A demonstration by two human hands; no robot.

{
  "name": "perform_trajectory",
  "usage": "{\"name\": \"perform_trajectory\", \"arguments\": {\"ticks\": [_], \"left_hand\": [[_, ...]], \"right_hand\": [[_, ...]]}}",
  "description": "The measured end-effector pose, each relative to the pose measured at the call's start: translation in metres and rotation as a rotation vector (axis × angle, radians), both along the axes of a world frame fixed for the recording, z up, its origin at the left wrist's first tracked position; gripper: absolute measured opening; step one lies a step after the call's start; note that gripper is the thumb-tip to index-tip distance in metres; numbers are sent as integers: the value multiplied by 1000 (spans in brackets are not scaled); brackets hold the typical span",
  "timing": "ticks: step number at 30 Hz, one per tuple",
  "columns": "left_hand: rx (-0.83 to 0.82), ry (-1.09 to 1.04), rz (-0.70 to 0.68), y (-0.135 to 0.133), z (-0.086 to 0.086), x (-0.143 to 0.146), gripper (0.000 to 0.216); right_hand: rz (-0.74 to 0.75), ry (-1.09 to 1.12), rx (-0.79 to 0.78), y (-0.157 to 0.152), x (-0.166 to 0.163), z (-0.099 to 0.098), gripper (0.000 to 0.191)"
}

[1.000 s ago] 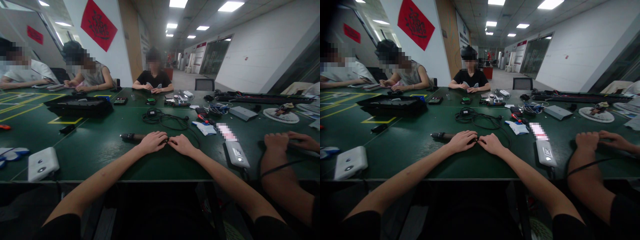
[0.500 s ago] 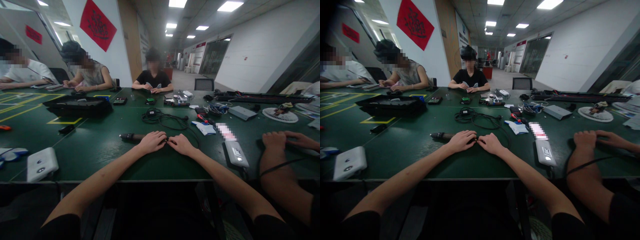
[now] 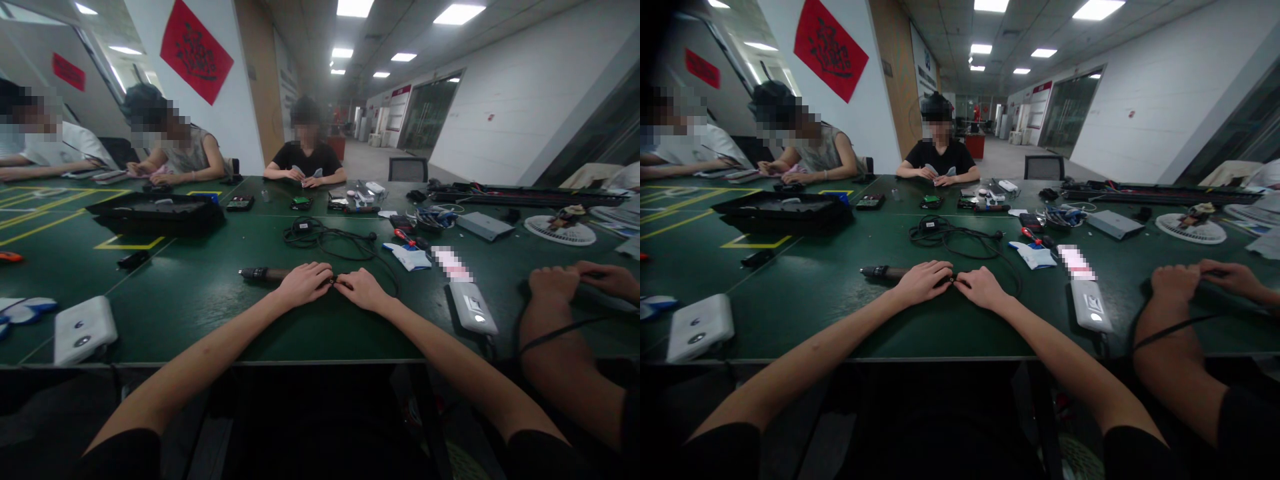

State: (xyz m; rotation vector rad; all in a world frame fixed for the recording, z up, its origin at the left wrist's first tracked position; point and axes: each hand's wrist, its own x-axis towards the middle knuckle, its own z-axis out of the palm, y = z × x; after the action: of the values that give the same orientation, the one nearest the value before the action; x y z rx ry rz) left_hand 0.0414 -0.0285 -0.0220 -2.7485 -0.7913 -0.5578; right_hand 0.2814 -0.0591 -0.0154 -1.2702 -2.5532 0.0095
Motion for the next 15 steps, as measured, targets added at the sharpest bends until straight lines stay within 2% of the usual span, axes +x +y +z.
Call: {"name": "perform_trajectory", "arguments": {"ticks": [15], "left_hand": [[20,-5,3,0,-2,0,23]], "right_hand": [[-10,-10,2,0,0,-1,27]]}}
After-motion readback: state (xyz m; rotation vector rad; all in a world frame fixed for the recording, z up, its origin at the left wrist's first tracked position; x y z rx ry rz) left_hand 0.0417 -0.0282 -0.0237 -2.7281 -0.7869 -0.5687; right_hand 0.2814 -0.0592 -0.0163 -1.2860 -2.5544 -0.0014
